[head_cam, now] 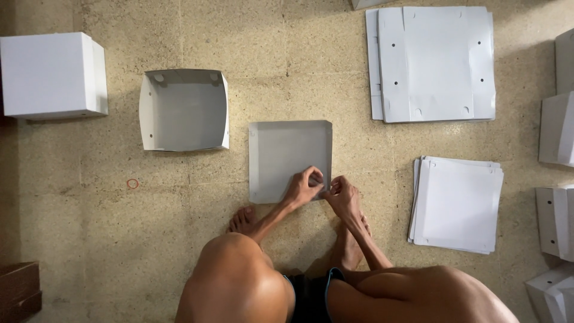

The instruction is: The person folds white cardboard blanks to assemble boxes by hand. The person picks up flat cardboard sheets from a stack, folds the sides, and tucks in the tabs to form box bottoms and lids on the floor.

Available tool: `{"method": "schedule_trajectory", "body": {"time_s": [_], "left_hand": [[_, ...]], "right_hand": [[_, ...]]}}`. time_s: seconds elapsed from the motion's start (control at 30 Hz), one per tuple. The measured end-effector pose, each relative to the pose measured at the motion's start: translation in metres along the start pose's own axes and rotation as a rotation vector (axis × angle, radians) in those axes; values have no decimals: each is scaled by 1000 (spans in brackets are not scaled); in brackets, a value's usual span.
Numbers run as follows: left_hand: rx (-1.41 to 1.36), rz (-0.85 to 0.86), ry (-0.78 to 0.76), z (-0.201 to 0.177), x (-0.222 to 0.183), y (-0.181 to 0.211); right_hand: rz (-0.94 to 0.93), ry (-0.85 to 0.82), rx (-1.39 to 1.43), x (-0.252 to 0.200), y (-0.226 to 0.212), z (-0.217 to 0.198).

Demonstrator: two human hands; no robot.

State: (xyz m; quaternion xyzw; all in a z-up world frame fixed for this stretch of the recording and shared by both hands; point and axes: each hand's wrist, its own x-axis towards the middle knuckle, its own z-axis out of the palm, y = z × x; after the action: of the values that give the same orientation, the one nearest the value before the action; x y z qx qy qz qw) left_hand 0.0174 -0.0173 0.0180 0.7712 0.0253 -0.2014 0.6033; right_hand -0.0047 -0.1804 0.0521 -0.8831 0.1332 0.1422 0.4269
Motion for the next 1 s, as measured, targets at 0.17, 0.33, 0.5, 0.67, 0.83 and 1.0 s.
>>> {"method": "schedule_trajectory", "body": {"time_s": [0.17,0.33,0.5,0.67,0.83,1.0], "left_hand": [[182,104,51,-29,34,17],[405,230,-5,-53,61,56],[915,506,-192,-45,120,22],[883,535,-228,-44,131,32],[787,515,-261,-44,132,43],[482,368,-181,-30,144,27]], "right_hand": [[-7,-37,-83,-4,11,12],[10,-71,-95,-1,40,26],[-26,-138,-176,5,51,28],[-48,-219,-219,17,57,24],[-166,-192,-64,67,42,5],[-214,-83,153,126,30,6]]}}
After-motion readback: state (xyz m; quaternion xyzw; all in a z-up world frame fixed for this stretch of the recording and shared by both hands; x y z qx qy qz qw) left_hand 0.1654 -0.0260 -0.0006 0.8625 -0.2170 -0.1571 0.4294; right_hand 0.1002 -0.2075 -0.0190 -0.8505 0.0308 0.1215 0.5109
